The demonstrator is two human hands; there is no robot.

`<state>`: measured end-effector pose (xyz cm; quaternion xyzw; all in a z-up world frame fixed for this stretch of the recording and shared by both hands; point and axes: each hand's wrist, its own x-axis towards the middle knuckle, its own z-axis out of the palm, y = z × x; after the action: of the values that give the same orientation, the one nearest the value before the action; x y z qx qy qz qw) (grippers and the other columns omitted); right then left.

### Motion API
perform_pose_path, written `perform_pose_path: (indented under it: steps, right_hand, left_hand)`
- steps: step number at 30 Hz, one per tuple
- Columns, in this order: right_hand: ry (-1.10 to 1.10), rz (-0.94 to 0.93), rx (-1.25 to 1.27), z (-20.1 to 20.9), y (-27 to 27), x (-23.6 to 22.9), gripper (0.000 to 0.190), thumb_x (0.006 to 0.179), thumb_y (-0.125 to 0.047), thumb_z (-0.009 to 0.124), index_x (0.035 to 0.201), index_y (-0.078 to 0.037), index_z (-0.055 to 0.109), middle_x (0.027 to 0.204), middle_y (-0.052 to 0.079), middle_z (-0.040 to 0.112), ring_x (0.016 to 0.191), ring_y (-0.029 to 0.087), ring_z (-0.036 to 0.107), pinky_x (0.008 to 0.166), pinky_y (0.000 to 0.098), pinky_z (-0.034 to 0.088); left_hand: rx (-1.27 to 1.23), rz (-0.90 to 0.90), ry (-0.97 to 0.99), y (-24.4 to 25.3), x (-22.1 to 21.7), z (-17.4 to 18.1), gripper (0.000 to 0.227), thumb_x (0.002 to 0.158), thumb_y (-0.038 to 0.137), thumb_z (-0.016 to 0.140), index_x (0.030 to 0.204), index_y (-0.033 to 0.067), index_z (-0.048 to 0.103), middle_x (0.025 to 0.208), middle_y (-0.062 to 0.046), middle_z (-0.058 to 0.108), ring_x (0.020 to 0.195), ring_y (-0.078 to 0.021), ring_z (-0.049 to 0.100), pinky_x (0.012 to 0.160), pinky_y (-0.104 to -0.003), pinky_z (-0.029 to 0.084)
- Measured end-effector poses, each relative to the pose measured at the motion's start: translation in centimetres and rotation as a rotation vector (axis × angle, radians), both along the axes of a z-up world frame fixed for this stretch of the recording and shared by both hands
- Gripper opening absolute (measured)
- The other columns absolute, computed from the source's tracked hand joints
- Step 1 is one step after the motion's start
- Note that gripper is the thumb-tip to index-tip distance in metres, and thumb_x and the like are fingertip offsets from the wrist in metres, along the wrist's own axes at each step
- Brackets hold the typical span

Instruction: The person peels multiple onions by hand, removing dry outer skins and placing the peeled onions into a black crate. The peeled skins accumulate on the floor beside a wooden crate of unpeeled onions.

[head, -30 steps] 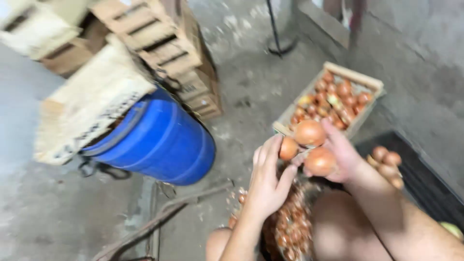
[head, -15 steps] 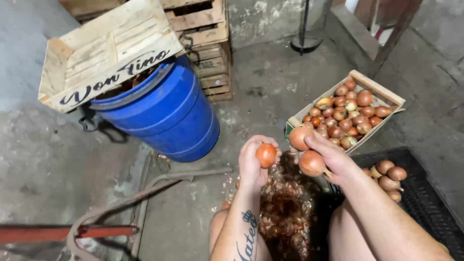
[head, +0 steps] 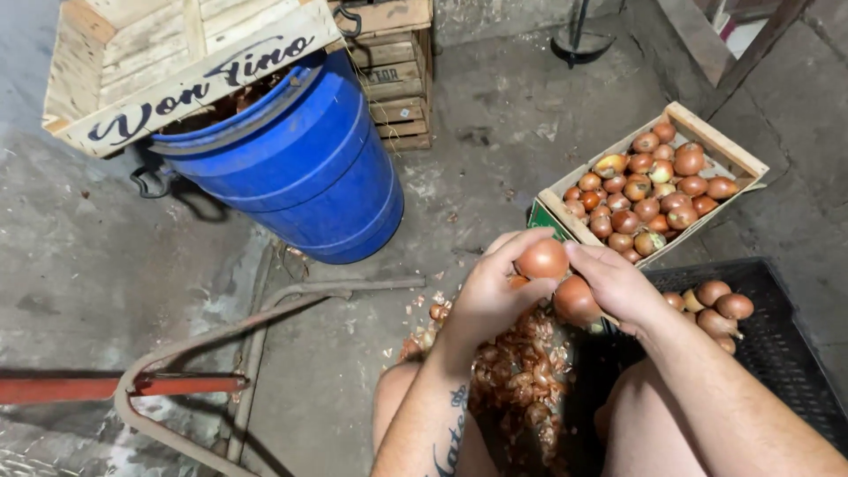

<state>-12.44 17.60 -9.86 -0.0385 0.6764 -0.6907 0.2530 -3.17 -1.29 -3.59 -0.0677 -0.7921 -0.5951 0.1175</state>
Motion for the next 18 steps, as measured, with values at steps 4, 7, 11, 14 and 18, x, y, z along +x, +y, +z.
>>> perform_pose_path:
  steps: [4,7,11,14,18]
  right_hand:
    - [0.203,0.115,0.067,3.5,-0.6,1.3,0.028,0.105,-0.025,0.058,0.116,-0.005,0.074,0.097,0.005,0.071,0.090,0.014,0.060,0.091,0.0325,0.049]
    - [0.435,0.206,0.222,5.6,-0.9,1.7,0.048,0.085,-0.022,0.076,0.131,-0.014,0.067,0.096,0.007,0.075,0.091,0.019,0.067,0.090,0.0371,0.053]
    - [0.602,0.260,0.365,6.4,-1.2,2.1,0.077,0.067,-0.027,0.091,0.139,-0.028,0.064,0.124,0.002,0.075,0.115,0.022,0.069,0.099,0.0443,0.051]
    - [0.641,0.183,0.407,8.7,-1.8,3.0,0.078,0.066,-0.029,0.091,0.139,-0.029,0.063,0.118,0.011,0.075,0.112,0.034,0.069,0.096,0.0516,0.052]
    - [0.769,0.116,0.425,8.2,-1.6,2.9,0.070,0.069,-0.025,0.088,0.136,-0.026,0.066,0.116,0.010,0.076,0.108,0.033,0.071,0.094,0.0481,0.054]
  left_hand:
    - [0.368,0.095,-0.233,0.1,-0.5,-1.6,0.049,0.090,0.038,0.074,0.136,0.0218,0.067,0.104,-0.011,0.074,0.082,-0.0158,0.071,0.079,-0.034,0.062]
    - [0.423,0.147,-0.260,0.7,0.8,2.7,0.036,0.105,0.038,0.056,0.126,0.0133,0.072,0.104,-0.013,0.075,0.092,-0.0170,0.070,0.091,-0.038,0.057]
    - [0.073,0.242,-0.468,0.2,1.2,2.8,0.040,0.102,0.054,0.049,0.121,0.0294,0.074,0.112,-0.008,0.077,0.114,-0.0283,0.071,0.103,-0.044,0.053]
    - [0.041,0.215,-0.518,0.2,1.3,3.6,0.037,0.102,0.054,0.047,0.120,0.0306,0.069,0.104,-0.013,0.076,0.110,-0.0340,0.071,0.100,-0.050,0.053]
    - [0.168,0.176,-0.442,0.5,1.6,2.7,0.039,0.097,0.050,0.061,0.120,0.0184,0.064,0.086,-0.014,0.075,0.090,-0.0270,0.074,0.080,-0.048,0.059]
